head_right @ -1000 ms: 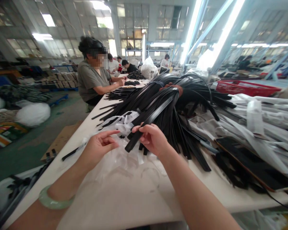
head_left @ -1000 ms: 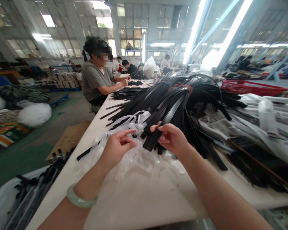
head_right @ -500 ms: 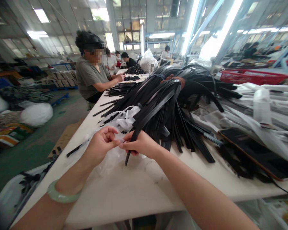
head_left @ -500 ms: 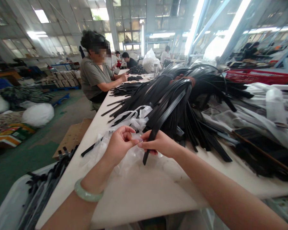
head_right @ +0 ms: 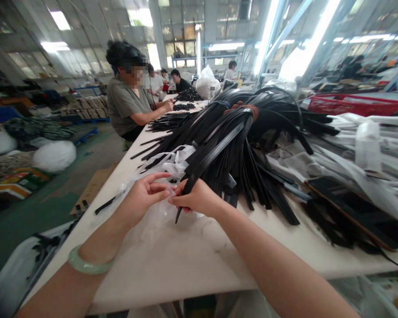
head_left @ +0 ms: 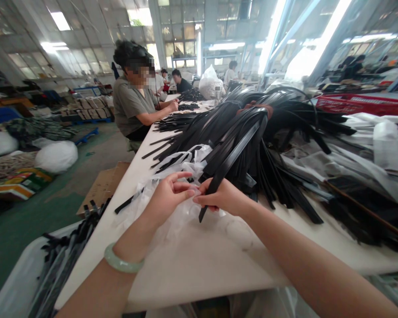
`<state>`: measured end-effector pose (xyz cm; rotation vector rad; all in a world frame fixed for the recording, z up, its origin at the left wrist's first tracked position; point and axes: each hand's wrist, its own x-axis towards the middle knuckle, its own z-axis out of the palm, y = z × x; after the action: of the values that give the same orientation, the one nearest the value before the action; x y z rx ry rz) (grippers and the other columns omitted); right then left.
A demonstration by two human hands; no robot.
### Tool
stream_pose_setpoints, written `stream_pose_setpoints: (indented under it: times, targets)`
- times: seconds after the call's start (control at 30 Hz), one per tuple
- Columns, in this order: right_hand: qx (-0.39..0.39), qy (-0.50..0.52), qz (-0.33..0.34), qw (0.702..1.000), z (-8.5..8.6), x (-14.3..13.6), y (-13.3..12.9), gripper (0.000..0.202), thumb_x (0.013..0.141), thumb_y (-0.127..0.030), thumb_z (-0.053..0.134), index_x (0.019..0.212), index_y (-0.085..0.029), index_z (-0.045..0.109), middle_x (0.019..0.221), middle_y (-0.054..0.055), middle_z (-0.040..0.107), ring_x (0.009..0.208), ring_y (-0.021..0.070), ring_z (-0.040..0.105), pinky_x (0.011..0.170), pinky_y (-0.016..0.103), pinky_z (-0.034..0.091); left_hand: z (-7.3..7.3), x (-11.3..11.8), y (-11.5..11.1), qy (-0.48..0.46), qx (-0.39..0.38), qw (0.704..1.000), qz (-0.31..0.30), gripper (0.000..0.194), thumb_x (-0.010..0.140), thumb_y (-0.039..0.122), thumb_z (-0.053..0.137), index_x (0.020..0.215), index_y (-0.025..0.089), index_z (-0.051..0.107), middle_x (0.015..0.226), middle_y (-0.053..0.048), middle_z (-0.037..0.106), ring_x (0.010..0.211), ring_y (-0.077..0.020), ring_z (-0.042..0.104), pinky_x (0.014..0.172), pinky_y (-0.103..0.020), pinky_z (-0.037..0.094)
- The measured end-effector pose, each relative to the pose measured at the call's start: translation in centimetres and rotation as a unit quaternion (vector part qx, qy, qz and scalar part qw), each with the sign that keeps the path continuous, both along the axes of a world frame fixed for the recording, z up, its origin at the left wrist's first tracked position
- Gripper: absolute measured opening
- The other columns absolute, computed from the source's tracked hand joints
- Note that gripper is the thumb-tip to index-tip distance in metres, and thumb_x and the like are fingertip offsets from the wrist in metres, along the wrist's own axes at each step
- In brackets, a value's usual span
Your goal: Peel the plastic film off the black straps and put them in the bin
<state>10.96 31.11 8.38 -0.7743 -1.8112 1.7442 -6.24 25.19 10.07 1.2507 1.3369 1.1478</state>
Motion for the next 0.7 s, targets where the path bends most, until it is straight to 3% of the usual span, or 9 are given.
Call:
stream_pose_setpoints:
  times: [0.17, 0.5, 0.6, 0.7]
  targets:
    - [-0.001, -0.033, -0.015, 0.999, 0.1, -0.1, -0.1, 0.025, 0.069, -0.03, 0.074, 0.064, -0.013, 0.057, 0.054, -0.001, 0.058, 0.039, 0.0058, 0.045, 0.034, 0.017, 0.031, -0.2, 0.1, 0.1, 0.029, 0.011, 0.999, 0.041, 0.05, 0.064, 0.023, 0.08, 0.108, 0.013, 0.061, 0.066, 0.002, 0.065, 0.062, -0.0111, 0.059, 0.064, -0.022, 0.045]
    - [0.013, -0.045, 0.013, 0.999, 0.1, -0.3, -0.1, 0.021, 0.071, -0.029, 0.073, 0.069, -0.012, 0.061, 0.054, -0.001, 0.057, 0.04, 0.0064, 0.047, 0.035, 0.016, 0.033, -1.0, -0.3, 0.3, 0.054, 0.028, 0.997, 0.051, 0.038, 0.059, 0.02, 0.079, 0.086, 0.014, 0.053, 0.064, 0.006, 0.055, 0.059, -0.0078, 0.051, 0.056, -0.019, 0.039]
    - [0.02, -0.02, 0.025, 0.999, 0.8, 0.5, 0.2, 0.023, 0.07, -0.03, 0.076, 0.075, -0.011, 0.064, 0.052, -0.002, 0.055, 0.042, 0.0067, 0.048, 0.037, 0.016, 0.036, -0.6, -0.2, 0.2, 0.054, 0.035, 0.997, 0.049, 0.039, 0.057, 0.017, 0.08, 0.085, 0.015, 0.052, 0.063, 0.007, 0.054, 0.059, -0.0069, 0.05, 0.055, -0.018, 0.039]
    - [0.029, 0.073, -0.005, 0.997, 1.5, 1.7, 0.9, 0.021, 0.073, -0.028, 0.075, 0.083, -0.012, 0.066, 0.057, -0.002, 0.058, 0.047, 0.0058, 0.05, 0.042, 0.015, 0.039, -0.1, 0.0, 0.1, 0.055, 0.029, 0.998, 0.032, 0.04, 0.057, 0.018, 0.082, 0.086, 0.014, 0.053, 0.064, 0.006, 0.058, 0.06, -0.0079, 0.054, 0.058, -0.019, 0.043]
